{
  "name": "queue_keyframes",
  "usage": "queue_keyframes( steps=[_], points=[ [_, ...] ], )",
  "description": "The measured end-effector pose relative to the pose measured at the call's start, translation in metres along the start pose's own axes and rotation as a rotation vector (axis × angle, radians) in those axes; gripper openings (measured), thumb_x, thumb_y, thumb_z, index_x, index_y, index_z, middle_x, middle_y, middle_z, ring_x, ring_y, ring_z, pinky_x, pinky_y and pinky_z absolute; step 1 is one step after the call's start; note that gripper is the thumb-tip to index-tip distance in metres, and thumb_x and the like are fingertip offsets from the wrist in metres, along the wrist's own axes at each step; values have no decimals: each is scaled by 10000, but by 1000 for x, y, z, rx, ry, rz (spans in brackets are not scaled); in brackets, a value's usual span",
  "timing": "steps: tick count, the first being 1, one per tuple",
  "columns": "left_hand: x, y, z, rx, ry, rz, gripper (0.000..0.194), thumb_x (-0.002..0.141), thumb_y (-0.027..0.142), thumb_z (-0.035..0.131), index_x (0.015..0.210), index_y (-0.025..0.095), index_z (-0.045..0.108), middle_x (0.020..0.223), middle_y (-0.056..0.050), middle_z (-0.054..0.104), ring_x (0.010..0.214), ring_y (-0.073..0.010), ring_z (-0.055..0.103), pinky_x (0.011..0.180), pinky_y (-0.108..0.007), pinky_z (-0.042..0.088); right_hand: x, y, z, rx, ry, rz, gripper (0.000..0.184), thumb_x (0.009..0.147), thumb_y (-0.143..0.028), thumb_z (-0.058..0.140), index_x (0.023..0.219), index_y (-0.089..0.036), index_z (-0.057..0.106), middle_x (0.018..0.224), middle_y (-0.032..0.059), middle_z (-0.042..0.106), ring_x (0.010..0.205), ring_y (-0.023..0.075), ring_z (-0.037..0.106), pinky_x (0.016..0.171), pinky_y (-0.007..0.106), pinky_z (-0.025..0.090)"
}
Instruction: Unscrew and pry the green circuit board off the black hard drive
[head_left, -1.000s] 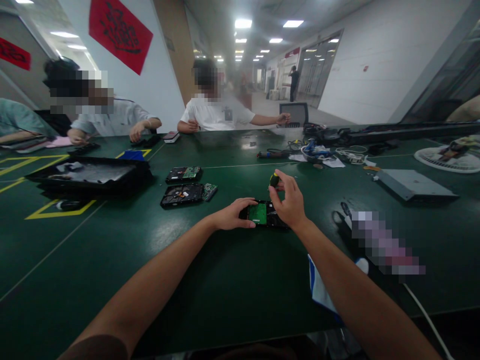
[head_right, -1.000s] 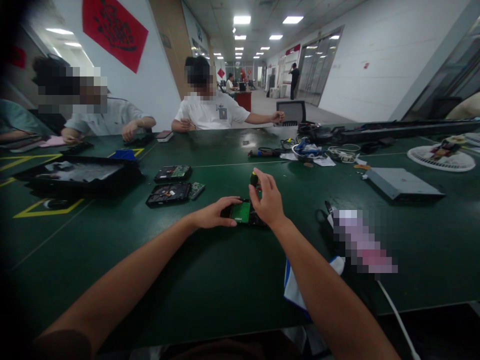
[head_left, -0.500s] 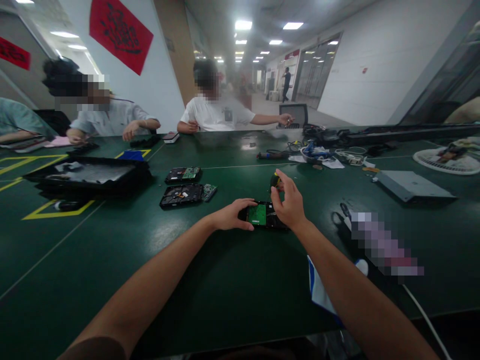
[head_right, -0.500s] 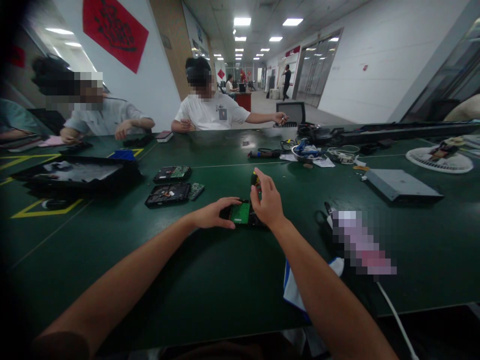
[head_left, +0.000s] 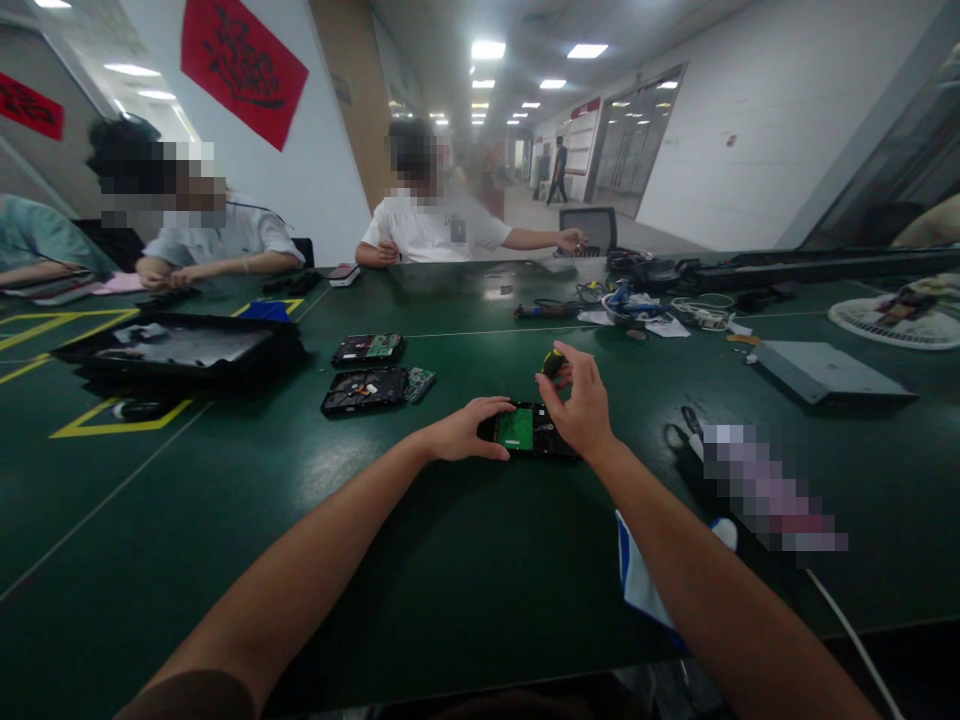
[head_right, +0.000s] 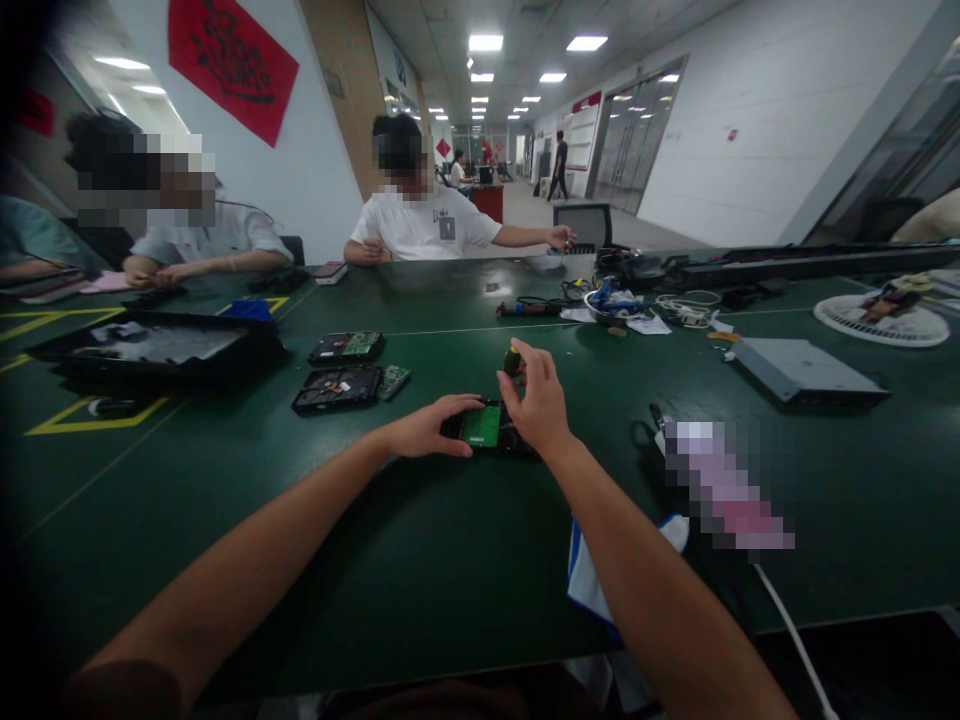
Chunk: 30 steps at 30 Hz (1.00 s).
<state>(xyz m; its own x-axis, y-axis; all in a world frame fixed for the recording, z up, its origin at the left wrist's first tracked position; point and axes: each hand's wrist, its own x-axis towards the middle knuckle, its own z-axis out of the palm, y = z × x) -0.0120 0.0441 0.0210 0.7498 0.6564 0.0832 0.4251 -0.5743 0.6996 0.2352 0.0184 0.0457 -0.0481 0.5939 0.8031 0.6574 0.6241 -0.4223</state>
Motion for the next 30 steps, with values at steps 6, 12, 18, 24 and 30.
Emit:
queue_keyframes(
  steps=[6, 12, 18, 24, 30],
  points=[
    [0, -2, 1, 6, 3, 9, 913, 732, 550, 825, 1517, 288, 438, 1618, -105, 377, 1510, -322, 315, 1241, -506, 258, 1, 1, 1, 6, -18, -17, 549, 970, -265, 554, 1496, -289, 398, 1236, 118, 600, 976, 253, 655, 905, 513, 598],
    [-1, 0, 2, 13, 3, 6, 925, 743, 556, 816, 1530, 280, 416, 1618, -118, 368, 1513, -323, 306, 1241, -512, 255, -1, 2, 2, 19, 6, -4, 544, 946, -298, 619, 1458, -280, 437, 1268, 121, 578, 957, 249, 662, 858, 500, 621],
    [-2, 2, 1, 12, -4, -2, 921, 748, 559, 811, 1532, 289, 409, 1623, -113, 359, 1514, -324, 304, 1239, -510, 264, -4, 6, 7, 70, -14, -11, 559, 989, -258, 523, 1521, -268, 352, 1379, 139, 575, 1130, 281, 656, 962, 524, 590],
    [-2, 2, 2, 0, 6, 13, 920, 743, 537, 820, 1530, 294, 413, 1612, -119, 380, 1516, -333, 301, 1237, -528, 254, -2, 1, 3, 8, -25, -12, 560, 980, -303, 561, 1511, -299, 384, 1287, 125, 600, 1058, 279, 654, 912, 527, 598],
    [-1, 2, 2, 20, 1, 16, 920, 759, 554, 803, 1540, 285, 396, 1614, -119, 372, 1507, -323, 319, 1239, -511, 266, -1, -4, 1, 17, -52, -16, 572, 997, -262, 493, 1545, -306, 336, 1329, 115, 583, 1072, 261, 646, 963, 514, 570]
  ],
)
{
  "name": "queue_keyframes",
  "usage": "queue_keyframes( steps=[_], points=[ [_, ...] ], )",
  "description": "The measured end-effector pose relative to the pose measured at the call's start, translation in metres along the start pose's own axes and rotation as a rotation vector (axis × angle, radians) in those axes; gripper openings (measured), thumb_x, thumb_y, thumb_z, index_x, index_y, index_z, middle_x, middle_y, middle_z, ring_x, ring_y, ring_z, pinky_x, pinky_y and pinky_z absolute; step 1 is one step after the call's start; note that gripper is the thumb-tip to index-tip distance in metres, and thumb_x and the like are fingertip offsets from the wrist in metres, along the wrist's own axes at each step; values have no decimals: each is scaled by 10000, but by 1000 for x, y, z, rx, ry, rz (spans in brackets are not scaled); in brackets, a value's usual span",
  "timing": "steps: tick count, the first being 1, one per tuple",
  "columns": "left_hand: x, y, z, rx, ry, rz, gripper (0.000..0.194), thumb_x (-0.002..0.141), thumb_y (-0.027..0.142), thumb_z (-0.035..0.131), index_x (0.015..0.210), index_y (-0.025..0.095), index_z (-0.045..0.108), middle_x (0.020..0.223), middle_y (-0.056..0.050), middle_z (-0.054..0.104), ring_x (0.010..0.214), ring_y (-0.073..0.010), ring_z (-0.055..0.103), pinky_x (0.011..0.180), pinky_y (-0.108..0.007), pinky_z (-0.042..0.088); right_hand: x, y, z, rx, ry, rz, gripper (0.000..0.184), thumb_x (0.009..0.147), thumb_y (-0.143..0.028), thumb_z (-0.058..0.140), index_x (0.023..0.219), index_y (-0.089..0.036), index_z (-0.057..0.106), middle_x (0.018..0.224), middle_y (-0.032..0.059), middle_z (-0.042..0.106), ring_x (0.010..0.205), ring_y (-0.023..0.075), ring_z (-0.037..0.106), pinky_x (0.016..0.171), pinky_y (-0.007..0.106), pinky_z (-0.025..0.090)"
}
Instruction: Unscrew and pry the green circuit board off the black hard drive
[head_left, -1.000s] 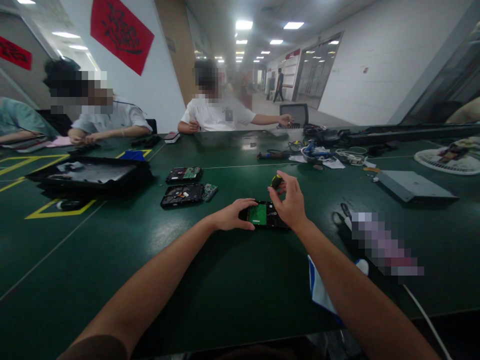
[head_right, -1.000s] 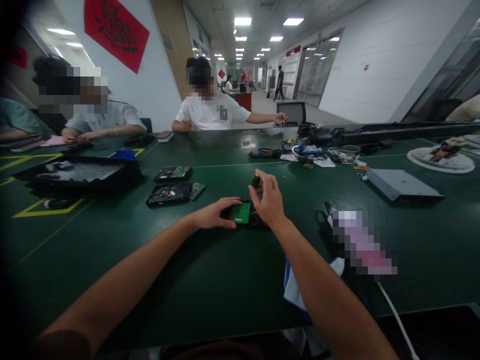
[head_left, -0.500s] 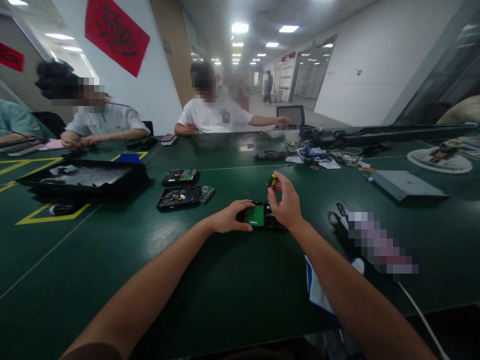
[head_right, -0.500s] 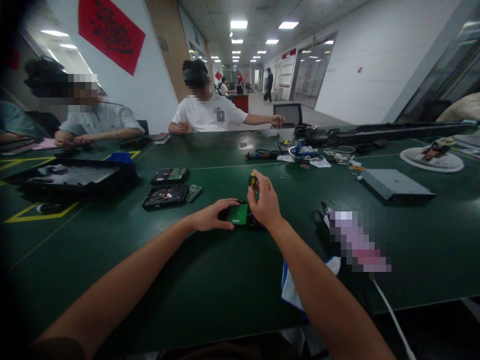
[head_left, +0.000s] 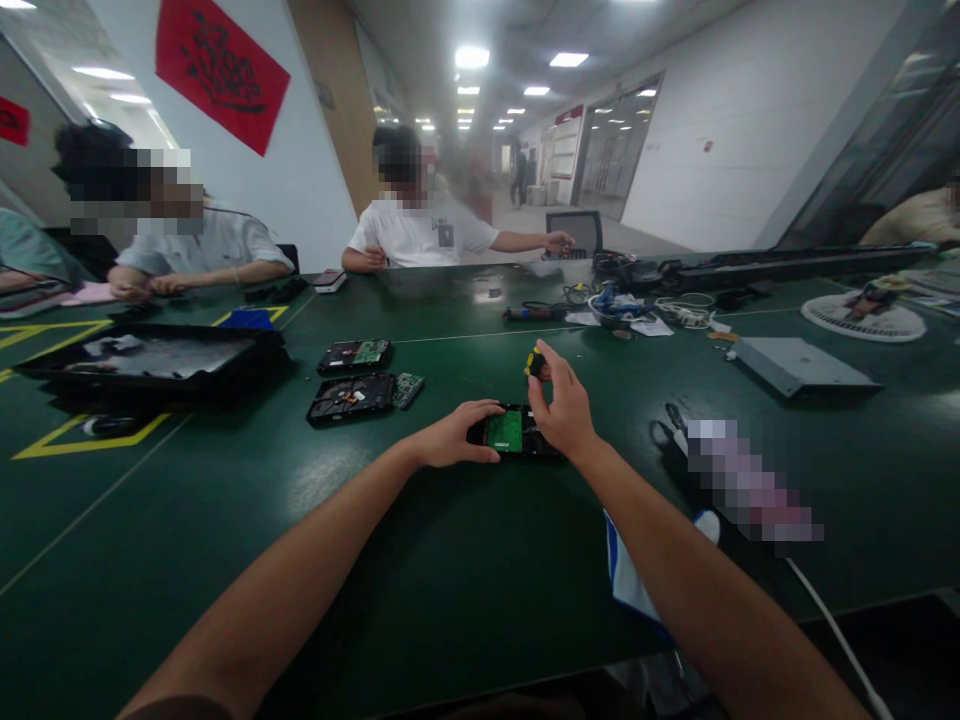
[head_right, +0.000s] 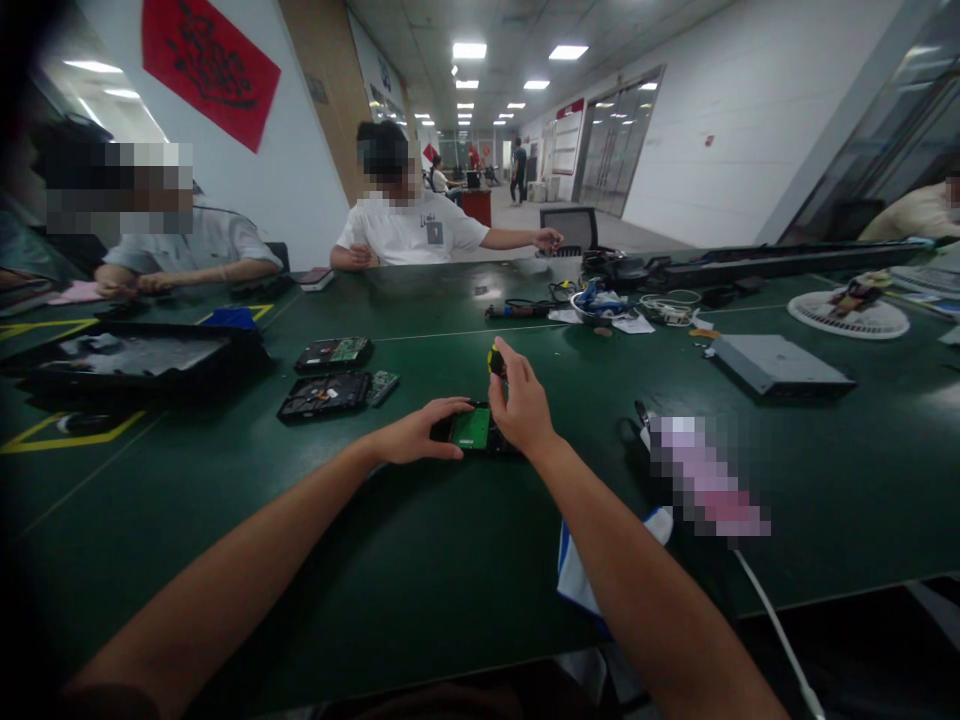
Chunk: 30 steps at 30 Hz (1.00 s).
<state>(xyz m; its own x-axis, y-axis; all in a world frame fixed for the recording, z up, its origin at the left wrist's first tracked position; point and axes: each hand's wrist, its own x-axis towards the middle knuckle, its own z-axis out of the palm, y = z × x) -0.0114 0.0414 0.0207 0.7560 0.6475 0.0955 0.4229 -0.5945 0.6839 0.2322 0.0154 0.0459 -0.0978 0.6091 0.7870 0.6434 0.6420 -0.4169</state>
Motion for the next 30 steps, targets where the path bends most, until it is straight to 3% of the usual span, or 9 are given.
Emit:
queue_keyframes(
  steps=[5, 11, 19, 24, 30],
  points=[
    [0, -1, 1, 11, 7, 9, 908, 756, 551, 805, 1527, 277, 413, 1606, -116, 389, 1507, -322, 320, 1241, -508, 263, 0, 2, 1, -20, 11, 11, 568, 974, -300, 551, 1515, -295, 380, 1238, 120, 592, 1023, 260, 640, 901, 490, 596],
    [0, -1, 1, -3, 12, -1, 911, 746, 551, 807, 1527, 293, 414, 1608, -110, 390, 1506, -330, 325, 1237, -522, 266, -2, 4, 4, 12, 1, 8, 591, 987, -257, 493, 1551, -297, 319, 1353, 120, 589, 1122, 272, 654, 981, 516, 571],
    [0, 2, -1, -1, -1, -2, 913, 757, 555, 799, 1535, 282, 407, 1618, -110, 372, 1517, -329, 301, 1246, -517, 254, -2, 5, 3, -16, 20, 15, 572, 973, -322, 564, 1514, -308, 378, 1224, 113, 610, 963, 259, 660, 854, 496, 616],
    [0, 3, -1, -13, 0, -6, 916, 754, 559, 802, 1534, 288, 406, 1618, -107, 374, 1512, -324, 312, 1242, -506, 267, -1, 5, 3, 22, 5, 8, 572, 994, -278, 505, 1539, -305, 334, 1346, 123, 583, 1044, 265, 663, 938, 519, 588],
    [0, 1, 0, 6, 6, 18, 902, 762, 545, 803, 1530, 271, 415, 1620, -117, 366, 1516, -322, 302, 1249, -503, 253, 0, 3, 1, 4, 24, 15, 557, 974, -316, 568, 1503, -300, 396, 1176, 102, 595, 928, 239, 644, 841, 468, 609]
  ],
)
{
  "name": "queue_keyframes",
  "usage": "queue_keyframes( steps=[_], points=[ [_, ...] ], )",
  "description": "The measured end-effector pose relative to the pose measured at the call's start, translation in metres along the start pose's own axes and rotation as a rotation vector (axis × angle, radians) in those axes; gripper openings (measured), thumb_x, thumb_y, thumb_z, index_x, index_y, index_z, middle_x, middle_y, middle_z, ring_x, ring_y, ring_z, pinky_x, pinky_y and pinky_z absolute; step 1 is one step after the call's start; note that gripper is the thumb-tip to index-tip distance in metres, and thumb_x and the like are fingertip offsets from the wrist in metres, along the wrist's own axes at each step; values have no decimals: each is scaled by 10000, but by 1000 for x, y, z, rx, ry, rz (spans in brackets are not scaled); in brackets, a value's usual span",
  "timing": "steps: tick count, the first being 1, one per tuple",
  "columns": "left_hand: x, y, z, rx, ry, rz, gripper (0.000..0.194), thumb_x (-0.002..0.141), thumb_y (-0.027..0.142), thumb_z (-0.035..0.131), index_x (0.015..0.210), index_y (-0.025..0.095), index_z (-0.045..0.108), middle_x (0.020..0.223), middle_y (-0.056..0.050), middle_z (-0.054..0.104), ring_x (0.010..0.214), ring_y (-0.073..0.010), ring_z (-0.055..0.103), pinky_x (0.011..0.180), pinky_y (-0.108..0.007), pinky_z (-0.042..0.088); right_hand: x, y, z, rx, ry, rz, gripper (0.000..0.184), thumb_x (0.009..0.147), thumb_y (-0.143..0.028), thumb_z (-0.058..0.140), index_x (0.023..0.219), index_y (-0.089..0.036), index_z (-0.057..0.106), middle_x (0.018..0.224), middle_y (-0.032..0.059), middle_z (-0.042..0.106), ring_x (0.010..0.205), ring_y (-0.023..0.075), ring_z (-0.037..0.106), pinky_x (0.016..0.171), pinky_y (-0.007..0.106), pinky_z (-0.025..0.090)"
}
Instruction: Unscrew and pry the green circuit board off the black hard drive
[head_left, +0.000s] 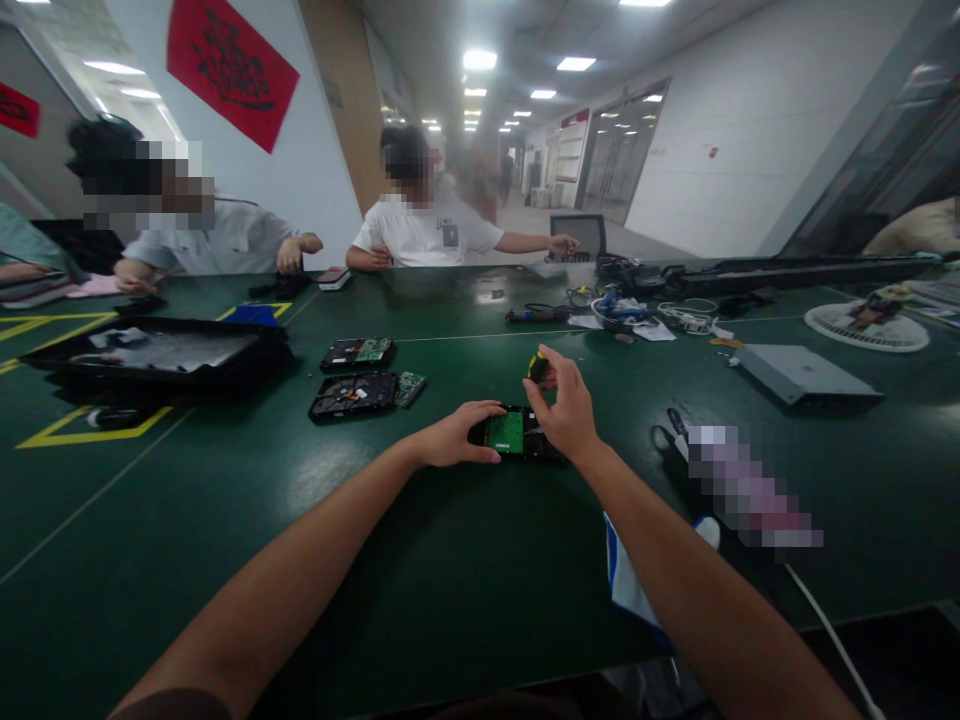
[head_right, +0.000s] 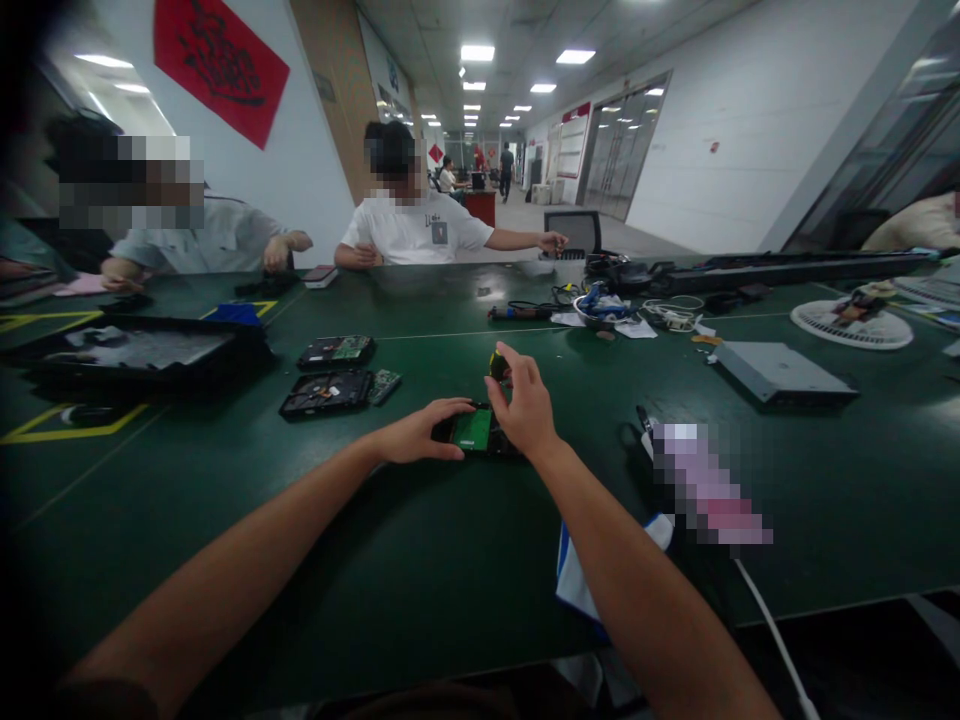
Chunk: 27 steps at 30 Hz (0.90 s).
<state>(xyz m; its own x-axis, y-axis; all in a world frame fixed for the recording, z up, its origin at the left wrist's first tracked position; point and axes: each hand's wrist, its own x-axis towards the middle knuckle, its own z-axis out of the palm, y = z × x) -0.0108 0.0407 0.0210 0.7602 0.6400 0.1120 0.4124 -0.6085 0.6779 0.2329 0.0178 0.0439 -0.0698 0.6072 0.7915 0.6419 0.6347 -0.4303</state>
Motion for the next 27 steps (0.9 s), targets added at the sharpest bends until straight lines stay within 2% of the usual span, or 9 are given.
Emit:
queue_keyframes(
  steps=[4, 8, 15, 20, 27],
  points=[
    [0, -3, 1, -1, -3, 2, 916, 761, 553, 802, 1536, 269, 406, 1625, -119, 357, 1518, -324, 296, 1247, -503, 256, 0, -1, -1, -21, -14, -2, 580, 981, -305, 550, 1531, -300, 368, 1175, 100, 603, 950, 241, 644, 876, 476, 599],
    [0, -5, 1, -7, 4, -6, 919, 747, 553, 812, 1530, 286, 412, 1621, -111, 367, 1512, -332, 309, 1240, -509, 266, -1, 1, 1, -15, -24, -25, 595, 998, -277, 502, 1565, -298, 323, 1289, 115, 607, 1021, 254, 661, 956, 501, 576],
    [1, -7, 1, 9, -5, -17, 916, 751, 564, 802, 1531, 287, 410, 1623, -109, 361, 1509, -334, 311, 1237, -518, 270, 0, 2, 0, -25, 3, -10, 595, 970, -325, 586, 1530, -312, 387, 1228, 102, 616, 935, 248, 662, 861, 483, 612],
    [1, -6, 0, 13, -11, -17, 909, 758, 571, 793, 1532, 292, 406, 1625, -102, 359, 1505, -331, 318, 1234, -518, 280, 1, 0, -2, -31, -13, -27, 581, 989, -293, 527, 1546, -315, 363, 1307, 107, 609, 1028, 267, 659, 942, 518, 581],
    [2, -1, -1, 38, 10, -30, 897, 740, 571, 807, 1509, 284, 446, 1602, -108, 393, 1481, -339, 361, 1221, -527, 297, 2, 1, -2, -31, 16, -8, 547, 977, -307, 564, 1506, -308, 423, 1199, 99, 625, 964, 245, 660, 885, 477, 602]
  ],
)
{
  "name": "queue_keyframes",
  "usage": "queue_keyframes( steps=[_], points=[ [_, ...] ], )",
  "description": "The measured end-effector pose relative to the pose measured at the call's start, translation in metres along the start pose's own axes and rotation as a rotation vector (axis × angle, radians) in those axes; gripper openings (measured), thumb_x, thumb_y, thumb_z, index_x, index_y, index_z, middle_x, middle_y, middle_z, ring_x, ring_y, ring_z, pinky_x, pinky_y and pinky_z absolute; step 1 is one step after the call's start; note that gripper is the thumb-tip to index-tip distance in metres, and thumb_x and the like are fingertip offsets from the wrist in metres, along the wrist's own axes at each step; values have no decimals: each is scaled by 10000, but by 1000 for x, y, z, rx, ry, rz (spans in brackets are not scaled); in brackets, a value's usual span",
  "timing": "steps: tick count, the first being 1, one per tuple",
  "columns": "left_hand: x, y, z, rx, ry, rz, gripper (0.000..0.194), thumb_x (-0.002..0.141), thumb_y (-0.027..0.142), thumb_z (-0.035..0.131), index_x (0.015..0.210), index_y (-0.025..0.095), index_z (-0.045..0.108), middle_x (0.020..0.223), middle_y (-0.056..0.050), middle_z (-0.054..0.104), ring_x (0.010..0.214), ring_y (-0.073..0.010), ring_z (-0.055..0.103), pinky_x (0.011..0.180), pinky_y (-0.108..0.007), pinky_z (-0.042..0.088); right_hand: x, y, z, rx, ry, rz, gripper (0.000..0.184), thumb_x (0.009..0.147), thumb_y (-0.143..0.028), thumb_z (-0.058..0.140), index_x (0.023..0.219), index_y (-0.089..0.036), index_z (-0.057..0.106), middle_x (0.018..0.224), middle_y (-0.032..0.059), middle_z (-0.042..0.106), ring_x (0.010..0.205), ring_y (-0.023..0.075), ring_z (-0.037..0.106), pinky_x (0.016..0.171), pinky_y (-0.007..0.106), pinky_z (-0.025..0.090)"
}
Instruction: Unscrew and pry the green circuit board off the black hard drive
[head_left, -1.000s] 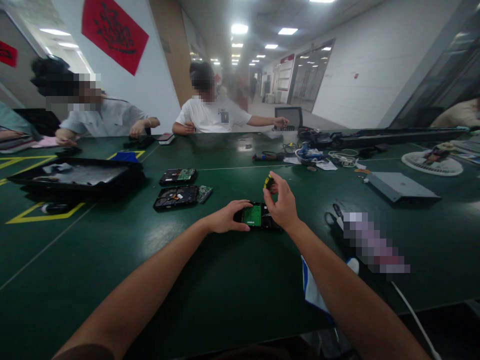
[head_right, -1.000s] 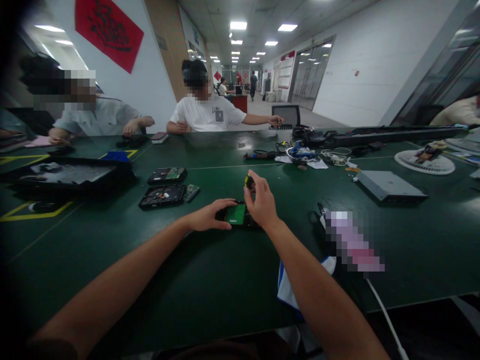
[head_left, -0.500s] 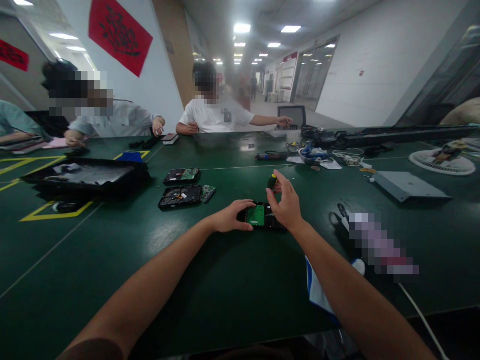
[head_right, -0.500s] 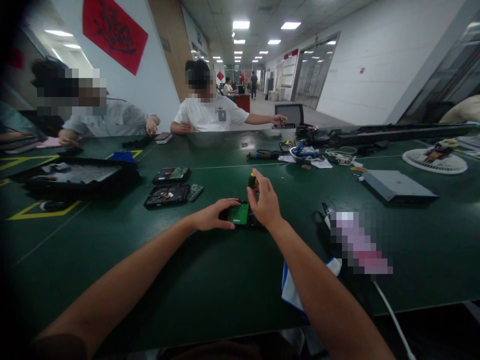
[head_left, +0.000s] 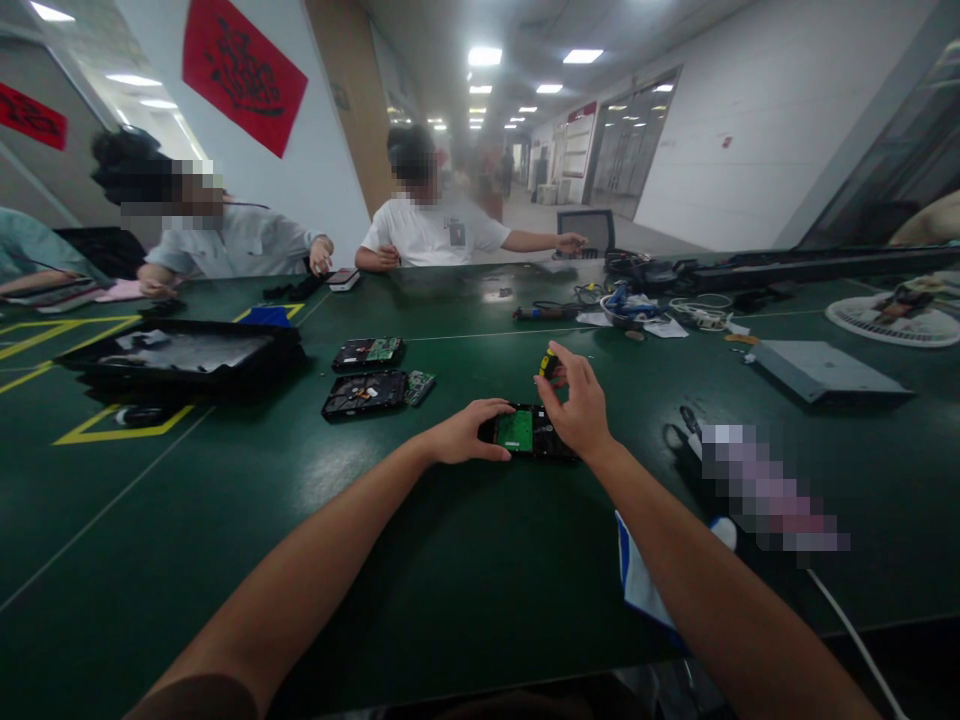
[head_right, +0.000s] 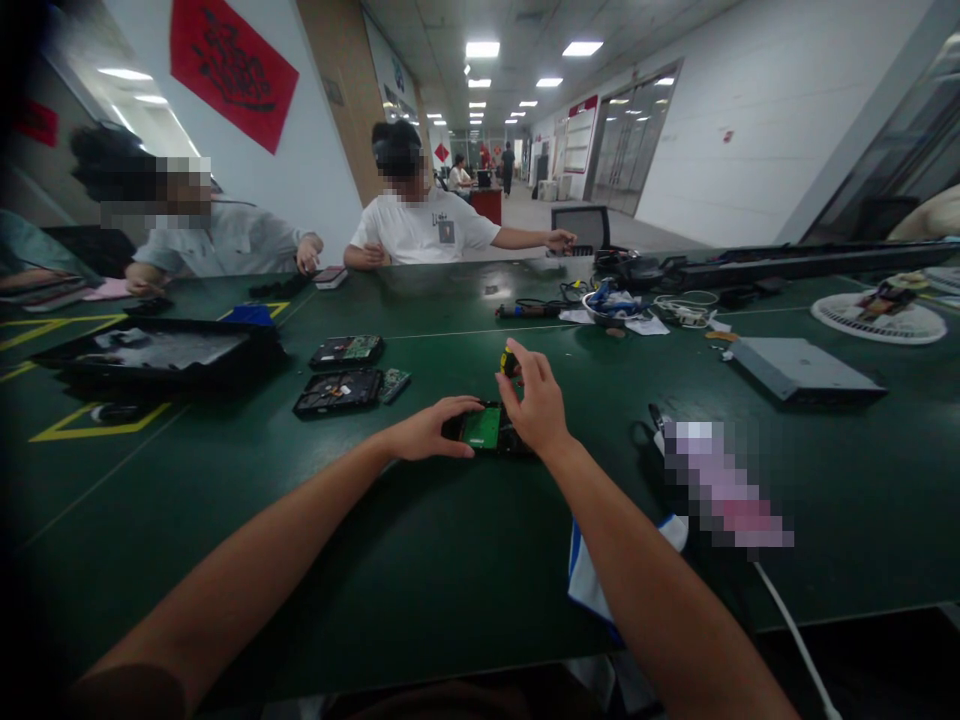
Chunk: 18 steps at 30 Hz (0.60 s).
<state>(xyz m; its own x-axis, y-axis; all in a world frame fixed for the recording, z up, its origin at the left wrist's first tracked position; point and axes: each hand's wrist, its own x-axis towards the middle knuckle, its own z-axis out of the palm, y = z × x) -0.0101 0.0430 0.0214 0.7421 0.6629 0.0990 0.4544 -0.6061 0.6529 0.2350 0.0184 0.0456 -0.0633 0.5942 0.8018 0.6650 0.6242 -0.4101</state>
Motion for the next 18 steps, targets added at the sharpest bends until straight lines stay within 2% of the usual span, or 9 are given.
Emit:
queue_keyframes(
  steps=[5, 10, 12, 18],
  points=[
    [0, 4, -3, 22, 0, -20, 901, 728, 581, 812, 1503, 287, 461, 1588, -103, 417, 1459, -337, 393, 1202, -520, 327, 0, 5, 1, 1, 7, 8, 544, 1000, -268, 509, 1530, -306, 391, 1323, 99, 619, 1016, 244, 675, 961, 498, 573],
    [0, 2, -1, 24, 16, -12, 898, 713, 584, 823, 1489, 282, 485, 1575, -102, 436, 1456, -340, 393, 1204, -520, 321, 0, 9, 2, 15, 43, 30, 515, 975, -314, 571, 1478, -293, 460, 1208, 98, 638, 925, 230, 675, 847, 451, 615],
    [2, 1, 0, 25, 25, -9, 902, 708, 587, 826, 1487, 283, 487, 1570, -103, 440, 1453, -342, 394, 1201, -522, 325, 0, 10, 3, 19, 47, 43, 512, 974, -323, 574, 1473, -291, 465, 1196, 97, 645, 915, 229, 678, 849, 455, 614],
    [12, 0, 4, 63, 63, -4, 890, 729, 625, 795, 1480, 252, 496, 1554, -124, 459, 1443, -347, 394, 1194, -523, 327, 3, 14, 2, 35, 47, 59, 465, 1005, -330, 517, 1463, -281, 459, 1343, 112, 619, 1040, 255, 677, 925, 489, 590]
  ],
)
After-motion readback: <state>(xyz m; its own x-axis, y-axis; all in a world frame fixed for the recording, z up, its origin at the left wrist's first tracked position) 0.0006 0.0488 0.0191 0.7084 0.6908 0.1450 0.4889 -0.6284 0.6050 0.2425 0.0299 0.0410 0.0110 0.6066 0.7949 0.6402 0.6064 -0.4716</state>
